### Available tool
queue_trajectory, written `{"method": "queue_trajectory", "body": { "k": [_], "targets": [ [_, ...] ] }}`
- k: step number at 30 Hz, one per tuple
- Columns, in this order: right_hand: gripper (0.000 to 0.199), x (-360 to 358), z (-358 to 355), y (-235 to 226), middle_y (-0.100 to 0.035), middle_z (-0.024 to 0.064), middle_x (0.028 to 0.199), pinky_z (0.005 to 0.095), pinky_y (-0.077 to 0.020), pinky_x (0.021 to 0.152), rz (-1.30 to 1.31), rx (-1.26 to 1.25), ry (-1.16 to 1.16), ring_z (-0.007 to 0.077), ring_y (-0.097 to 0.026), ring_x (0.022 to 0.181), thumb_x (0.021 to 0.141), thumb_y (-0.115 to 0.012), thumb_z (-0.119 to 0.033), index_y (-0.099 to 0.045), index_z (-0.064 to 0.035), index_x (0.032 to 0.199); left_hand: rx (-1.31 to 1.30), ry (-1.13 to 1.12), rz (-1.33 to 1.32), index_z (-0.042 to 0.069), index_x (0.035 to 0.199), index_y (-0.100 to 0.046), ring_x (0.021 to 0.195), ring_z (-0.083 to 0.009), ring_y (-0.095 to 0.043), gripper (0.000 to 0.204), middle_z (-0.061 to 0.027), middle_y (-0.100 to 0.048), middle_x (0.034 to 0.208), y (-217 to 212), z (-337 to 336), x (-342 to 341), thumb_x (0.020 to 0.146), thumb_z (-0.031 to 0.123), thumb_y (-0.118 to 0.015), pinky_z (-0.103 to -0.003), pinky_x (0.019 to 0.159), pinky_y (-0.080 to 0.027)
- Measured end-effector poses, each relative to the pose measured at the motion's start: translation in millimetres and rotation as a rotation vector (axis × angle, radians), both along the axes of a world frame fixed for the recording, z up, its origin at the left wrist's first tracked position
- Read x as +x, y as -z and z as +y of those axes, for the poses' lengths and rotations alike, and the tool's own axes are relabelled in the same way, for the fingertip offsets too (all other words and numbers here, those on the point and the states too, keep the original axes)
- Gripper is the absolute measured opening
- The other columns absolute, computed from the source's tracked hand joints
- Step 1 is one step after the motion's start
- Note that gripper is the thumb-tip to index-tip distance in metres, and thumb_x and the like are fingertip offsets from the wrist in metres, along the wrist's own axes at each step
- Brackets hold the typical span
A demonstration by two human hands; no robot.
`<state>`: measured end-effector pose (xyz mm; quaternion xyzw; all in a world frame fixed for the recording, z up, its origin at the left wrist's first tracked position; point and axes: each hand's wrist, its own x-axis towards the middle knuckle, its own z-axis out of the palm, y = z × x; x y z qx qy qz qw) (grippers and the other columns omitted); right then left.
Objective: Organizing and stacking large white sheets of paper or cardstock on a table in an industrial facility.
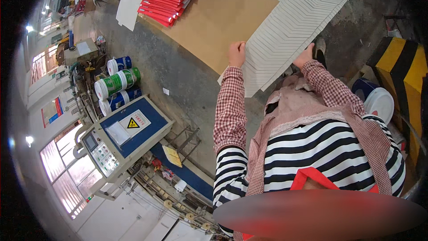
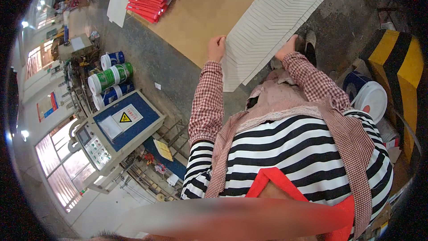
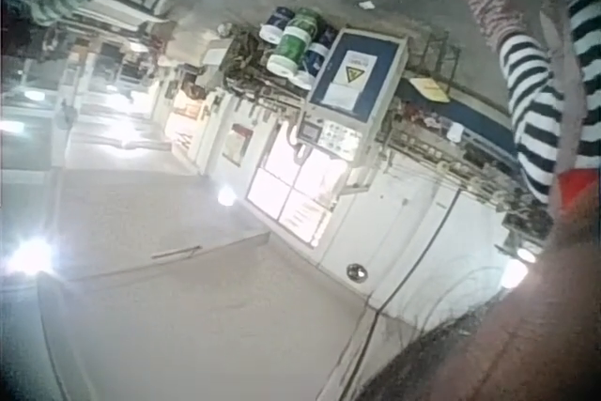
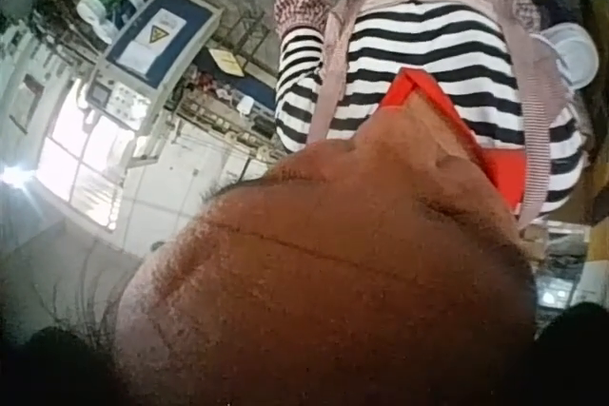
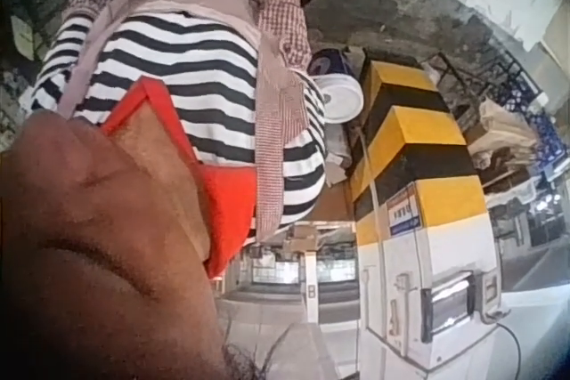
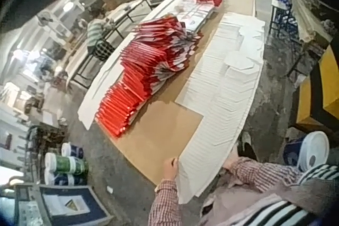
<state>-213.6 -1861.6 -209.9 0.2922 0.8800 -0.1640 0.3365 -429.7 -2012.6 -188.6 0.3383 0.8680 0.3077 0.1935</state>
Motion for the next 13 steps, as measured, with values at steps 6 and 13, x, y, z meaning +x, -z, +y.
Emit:
{"method": "queue_trajectory", "body": {
  "k": [6, 13],
  "targets": [
    [0.047, 31.8, -22.0, 91.6, -0.041, 0.0108, 0.125, 0.0626, -0.0103, 0.09, -0.149, 0.569, -0.563, 0.0274, -0.039, 0.111, 0.089, -0.023, -0.035, -0.031, -0.0099, 0.128, 0.106, -0.073, -0.012, 0.003, 0.084, -0.063, 0.075, -0.0266, -0.058, 0.021, -0.0139, -0.061, 0.079, 17.1, -35.1, -35.3, 0.08, 0.017, -0.048, -0.033, 0.067, -0.044],
    [0.051, 37.4, -56.3, 209.8, -0.027, 0.0153, 0.134, 0.0637, -0.0077, 0.09, -0.418, 1.677, -1.442, 0.0257, -0.026, 0.122, 0.088, -0.025, -0.038, -0.022, -0.0133, 0.132, -0.021, -0.111, -0.11, 0.004, 0.083, -0.064, 0.077, -0.0268, -0.058, 0.022, -0.0147, -0.061, 0.08, 8.5, -69.7, -20.3, 0.079, 0.019, -0.048, -0.034, 0.069, -0.044]
  ]
}}
